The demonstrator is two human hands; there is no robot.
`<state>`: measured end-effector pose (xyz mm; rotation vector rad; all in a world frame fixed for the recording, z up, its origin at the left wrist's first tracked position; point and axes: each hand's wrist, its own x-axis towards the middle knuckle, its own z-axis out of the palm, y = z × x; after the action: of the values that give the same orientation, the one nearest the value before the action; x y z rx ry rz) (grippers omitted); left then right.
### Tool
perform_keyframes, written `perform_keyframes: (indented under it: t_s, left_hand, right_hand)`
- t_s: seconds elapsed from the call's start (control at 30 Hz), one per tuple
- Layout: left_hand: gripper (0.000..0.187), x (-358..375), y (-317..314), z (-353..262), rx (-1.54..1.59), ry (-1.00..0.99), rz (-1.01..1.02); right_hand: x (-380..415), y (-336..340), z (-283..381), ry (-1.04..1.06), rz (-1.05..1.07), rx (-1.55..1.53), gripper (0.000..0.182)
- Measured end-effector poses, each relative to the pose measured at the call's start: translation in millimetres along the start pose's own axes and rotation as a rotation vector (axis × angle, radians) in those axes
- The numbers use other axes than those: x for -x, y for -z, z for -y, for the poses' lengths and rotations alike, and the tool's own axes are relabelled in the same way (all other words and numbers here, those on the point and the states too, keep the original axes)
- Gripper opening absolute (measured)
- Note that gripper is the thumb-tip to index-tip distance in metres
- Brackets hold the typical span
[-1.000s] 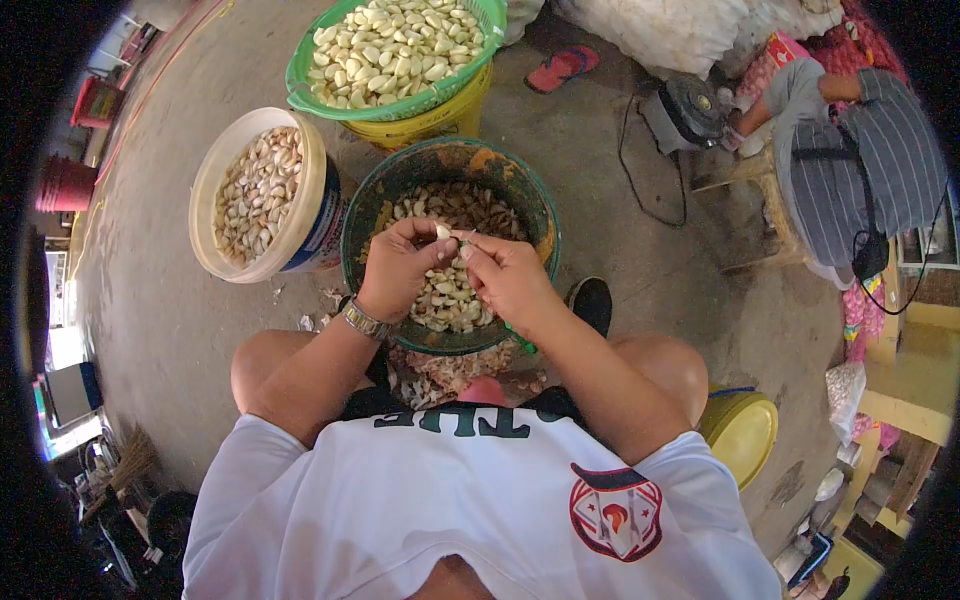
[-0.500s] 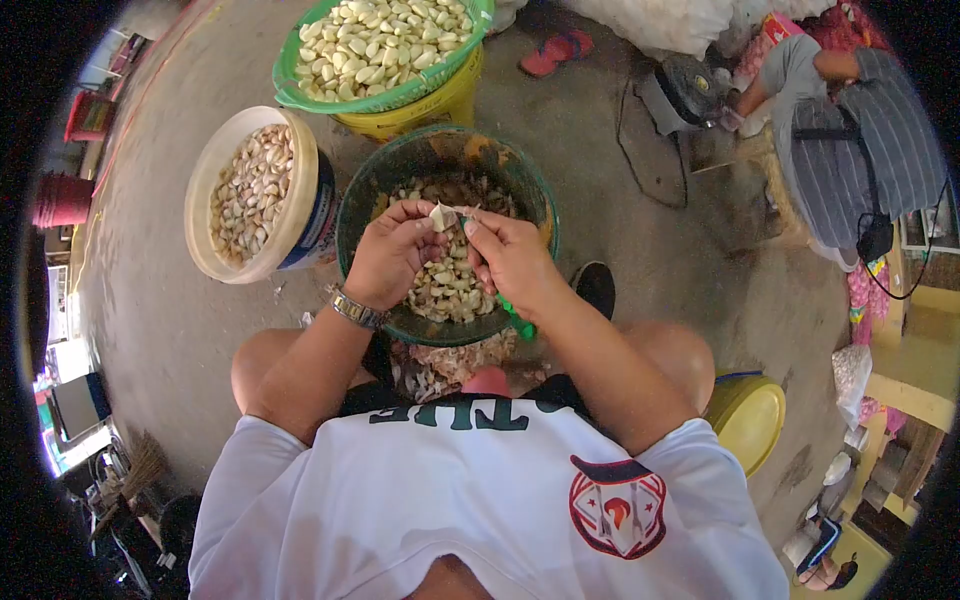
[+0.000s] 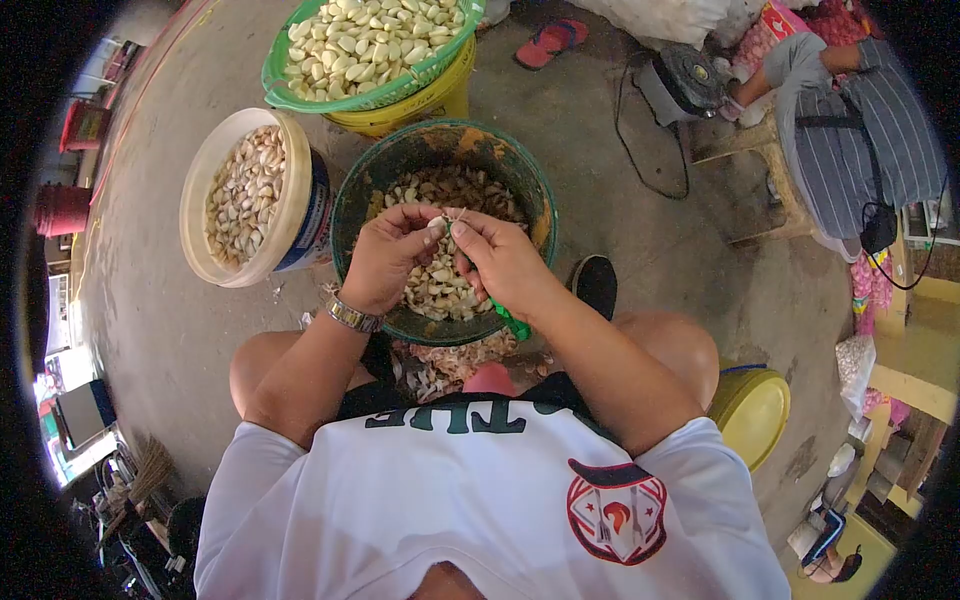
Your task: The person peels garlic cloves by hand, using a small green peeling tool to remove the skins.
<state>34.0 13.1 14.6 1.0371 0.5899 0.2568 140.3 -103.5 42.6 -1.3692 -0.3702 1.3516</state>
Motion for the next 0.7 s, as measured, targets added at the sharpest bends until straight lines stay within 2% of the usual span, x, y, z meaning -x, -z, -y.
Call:
perform_keyframes:
  t_s: [0.2,0.33,0.5,0.53,0.63,0.7]
  left_hand:
    - [0.015,2.0,-1.0,-0.7,-0.097,-0.032,-0.04]
    - [0.015,1.4,2.6,-1.9,-0.007,0.037,0.002]
    - [0.014,0.0,8.9,2.1,0.321,0.114,0.101]
    - [0.014,-0.5,9.0,2.5,0.382,0.118,0.126]
    - [0.015,-0.3,2.4,-1.1,0.277,0.126,0.039]
    - [0.015,0.0,-3.3,-3.3,0.1,0.045,0.018]
  right_hand:
    - [-1.5,3.2,-1.7,0.041,-0.015,0.092,0.034]
    - [0.6,6.9,5.1,-0.083,0.022,-0.109,0.033]
    - [1.2,8.6,8.2,-0.171,0.111,-0.408,0.029]
    - [1.7,8.0,8.2,-0.156,0.078,-0.371,0.029]
    - [2.5,4.0,5.6,-0.075,-0.005,-0.227,0.027]
    - [1.0,3.5,-0.1,0.03,-0.045,-0.09,0.025]
